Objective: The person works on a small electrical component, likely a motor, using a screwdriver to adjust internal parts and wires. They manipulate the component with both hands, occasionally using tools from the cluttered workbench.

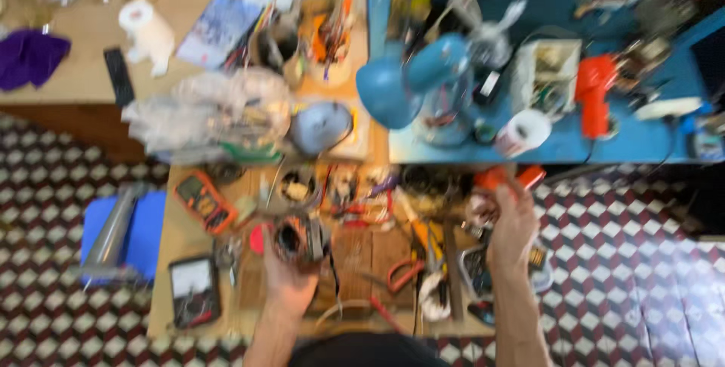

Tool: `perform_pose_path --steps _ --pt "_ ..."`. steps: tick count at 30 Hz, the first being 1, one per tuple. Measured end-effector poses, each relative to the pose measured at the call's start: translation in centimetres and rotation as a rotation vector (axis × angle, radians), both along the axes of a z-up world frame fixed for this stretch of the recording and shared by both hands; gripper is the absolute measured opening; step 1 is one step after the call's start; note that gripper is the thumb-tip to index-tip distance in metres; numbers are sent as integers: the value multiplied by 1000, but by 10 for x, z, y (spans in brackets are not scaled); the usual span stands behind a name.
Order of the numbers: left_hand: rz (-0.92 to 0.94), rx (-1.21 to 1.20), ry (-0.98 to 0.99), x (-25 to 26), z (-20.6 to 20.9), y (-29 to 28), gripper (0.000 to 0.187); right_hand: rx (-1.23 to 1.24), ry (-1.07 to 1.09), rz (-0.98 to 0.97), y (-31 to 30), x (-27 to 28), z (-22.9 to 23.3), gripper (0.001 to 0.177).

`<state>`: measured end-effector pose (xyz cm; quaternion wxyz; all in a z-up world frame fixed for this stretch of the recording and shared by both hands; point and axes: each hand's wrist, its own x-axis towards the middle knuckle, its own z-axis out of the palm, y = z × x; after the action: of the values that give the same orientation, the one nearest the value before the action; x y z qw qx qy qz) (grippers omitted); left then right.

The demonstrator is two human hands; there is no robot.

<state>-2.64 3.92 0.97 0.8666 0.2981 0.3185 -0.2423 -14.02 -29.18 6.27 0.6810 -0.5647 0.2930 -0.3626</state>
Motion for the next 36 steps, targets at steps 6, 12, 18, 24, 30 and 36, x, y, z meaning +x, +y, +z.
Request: perform_pose_path --steps 6,12,18,24,30,36 --pt "104 -54 -204 -7 48 65 42 13 93 -61 17 -39 -17 50" --pt "182 -150 -264 2 64 132 37 46 88 -160 45 -80 -35 43" --pt "306 -202 -189 5 39 199 38 72 134 60 93 -76 -74 41" --pt "347 -354 -259 -12 -13 230 44 88 290 253 166 -26 -90 46" --pt "337 -224 -46 -23 -53 215 57 40 372 438 225 13 -66 54" --pt "140 -255 -60 -16 -51 165 68 3 346 417 231 25 -46 51"
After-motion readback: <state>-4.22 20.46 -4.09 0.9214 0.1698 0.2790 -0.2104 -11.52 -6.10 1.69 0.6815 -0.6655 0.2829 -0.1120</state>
